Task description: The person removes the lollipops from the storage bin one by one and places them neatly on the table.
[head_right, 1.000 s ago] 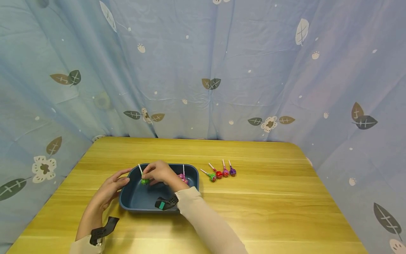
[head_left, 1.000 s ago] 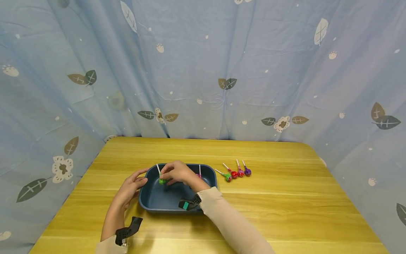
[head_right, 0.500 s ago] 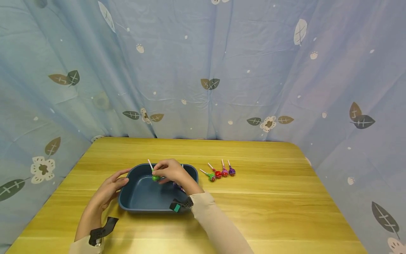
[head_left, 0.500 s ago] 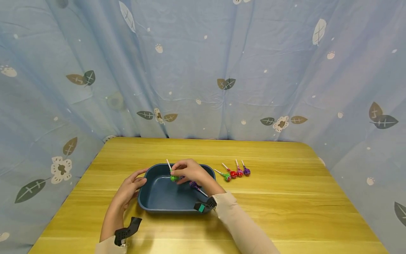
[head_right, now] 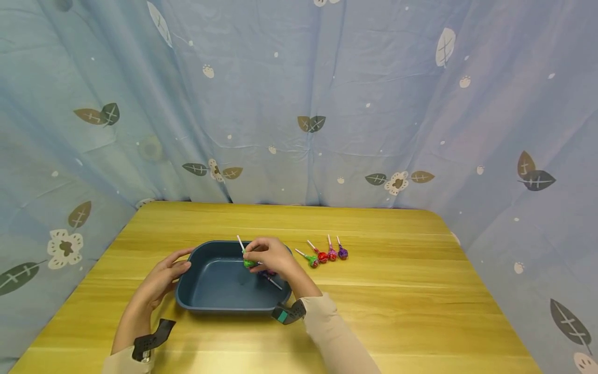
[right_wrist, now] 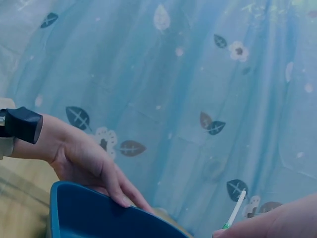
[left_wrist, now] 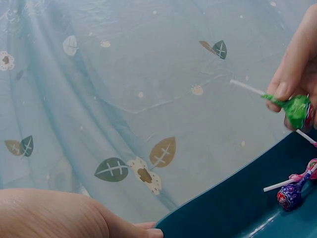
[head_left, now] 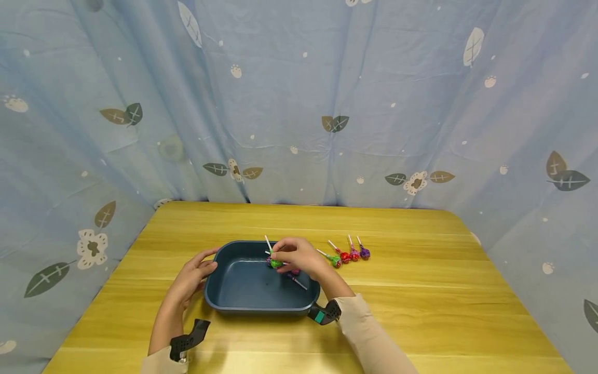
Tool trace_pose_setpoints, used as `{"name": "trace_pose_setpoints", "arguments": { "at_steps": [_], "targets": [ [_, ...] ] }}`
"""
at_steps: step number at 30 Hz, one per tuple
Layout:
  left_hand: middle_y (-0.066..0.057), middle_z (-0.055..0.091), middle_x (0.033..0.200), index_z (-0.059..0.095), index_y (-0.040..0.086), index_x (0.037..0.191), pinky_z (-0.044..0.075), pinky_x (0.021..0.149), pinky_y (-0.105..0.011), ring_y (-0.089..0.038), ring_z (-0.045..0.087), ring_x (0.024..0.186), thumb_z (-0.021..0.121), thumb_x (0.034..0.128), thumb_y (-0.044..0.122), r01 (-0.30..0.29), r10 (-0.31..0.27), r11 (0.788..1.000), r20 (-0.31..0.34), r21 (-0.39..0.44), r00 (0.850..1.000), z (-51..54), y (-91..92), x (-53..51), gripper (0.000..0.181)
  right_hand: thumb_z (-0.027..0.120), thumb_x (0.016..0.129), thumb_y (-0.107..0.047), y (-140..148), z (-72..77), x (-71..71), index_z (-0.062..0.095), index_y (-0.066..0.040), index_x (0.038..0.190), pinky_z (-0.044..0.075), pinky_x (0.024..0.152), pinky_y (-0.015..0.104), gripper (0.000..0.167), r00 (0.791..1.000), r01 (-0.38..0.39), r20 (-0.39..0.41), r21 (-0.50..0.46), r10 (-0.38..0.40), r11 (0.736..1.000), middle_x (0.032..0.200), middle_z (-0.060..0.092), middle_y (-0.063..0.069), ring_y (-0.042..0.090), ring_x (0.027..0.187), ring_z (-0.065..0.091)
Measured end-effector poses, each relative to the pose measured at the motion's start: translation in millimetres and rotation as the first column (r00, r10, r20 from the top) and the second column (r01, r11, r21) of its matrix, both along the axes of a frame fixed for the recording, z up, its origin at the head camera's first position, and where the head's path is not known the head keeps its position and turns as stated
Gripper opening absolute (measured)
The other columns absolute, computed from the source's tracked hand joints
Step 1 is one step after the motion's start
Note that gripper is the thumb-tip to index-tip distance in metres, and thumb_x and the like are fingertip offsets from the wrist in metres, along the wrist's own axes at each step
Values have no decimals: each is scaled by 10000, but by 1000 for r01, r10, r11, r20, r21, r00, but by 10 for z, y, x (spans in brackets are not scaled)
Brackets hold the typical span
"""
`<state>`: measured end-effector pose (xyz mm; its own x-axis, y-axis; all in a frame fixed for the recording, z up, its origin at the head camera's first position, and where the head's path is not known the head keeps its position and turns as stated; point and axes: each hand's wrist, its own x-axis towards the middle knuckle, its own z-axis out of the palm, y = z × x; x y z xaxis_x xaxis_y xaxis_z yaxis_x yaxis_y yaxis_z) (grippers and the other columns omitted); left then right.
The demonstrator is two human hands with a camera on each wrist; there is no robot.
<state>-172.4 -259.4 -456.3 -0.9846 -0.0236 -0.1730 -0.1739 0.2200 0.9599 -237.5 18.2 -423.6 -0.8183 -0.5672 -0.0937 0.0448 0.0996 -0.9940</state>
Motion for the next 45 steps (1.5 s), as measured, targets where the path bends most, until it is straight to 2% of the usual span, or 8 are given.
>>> {"name": "trace_pose_setpoints", "arguments": {
  "at_steps": [3, 7, 12, 16, 28, 40, 45],
  "targets": [
    [-287, 421, 1410, 323, 71, 1498, 497, 834, -370, -359, 539, 1155, 427, 1041, 136, 10, -10, 1000, -3, 6, 1000, 2, -9, 0, 473, 639, 934, -81, 65, 13, 19, 592, 110, 1104, 524, 795, 496, 260, 1000, 12, -9, 0, -12, 1000, 930, 611, 115, 383, 890, 662],
    [-290, 409, 1419, 314, 70, 1501, 500, 839, -379, -372, 533, 1166, 421, 1044, 139, 20, -20, 1000, -11, 10, 1000, 1, -20, -2, 474, 647, 929, -83, 138, 32, 43, 579, 124, 1118, 524, 797, 487, 289, 999, 35, -24, -6, -35, 999, 919, 610, 105, 288, 865, 667],
    [-292, 407, 1420, 315, 70, 1501, 501, 841, -383, -375, 531, 1165, 422, 1044, 140, 19, -19, 1000, -8, 10, 1000, 2, -18, -6, 475, 643, 932, -80, 243, 39, 63, 596, 103, 1099, 521, 805, 492, 252, 998, 54, -28, -11, -55, 998, 932, 622, 118, 222, 860, 651],
    [-293, 400, 1426, 312, 72, 1503, 496, 862, -403, -383, 521, 1182, 422, 1043, 140, 21, -21, 1000, -4, 11, 1000, 8, -11, -4, 478, 642, 930, -71, 345, 37, 65, 607, 90, 1091, 517, 810, 499, 231, 996, 84, -12, -17, -85, 996, 951, 630, 124, 217, 862, 650],
    [-294, 407, 1417, 310, 75, 1504, 499, 858, -403, -386, 538, 1165, 417, 1046, 145, 22, -22, 1000, -4, 11, 1000, 6, -15, 2, 476, 643, 932, -92, 673, 20, 27, 588, 100, 1112, 547, 780, 426, 270, 984, 173, -48, 0, -173, 985, 964, 578, 118, 204, 856, 607],
    [-286, 414, 1415, 314, 79, 1504, 492, 862, -399, -363, 543, 1159, 430, 1043, 155, 12, -12, 1000, 2, 3, 1000, 0, -16, -11, 481, 636, 940, -114, 1044, 55, -50, 603, 65, 1124, 505, 853, 497, 258, 944, 326, -58, 20, -324, 945, 1008, 593, 142, 343, 910, 661],
    [-287, 416, 1415, 315, 81, 1505, 500, 852, -396, -366, 550, 1152, 429, 1044, 156, 18, -18, 1000, -2, 7, 1000, 1, -17, -4, 481, 619, 956, -147, 1249, 44, -86, 593, 56, 1173, 489, 884, 506, 298, 922, 382, -79, 45, -378, 923, 1063, 595, 131, 284, 920, 647]
  ]
}}
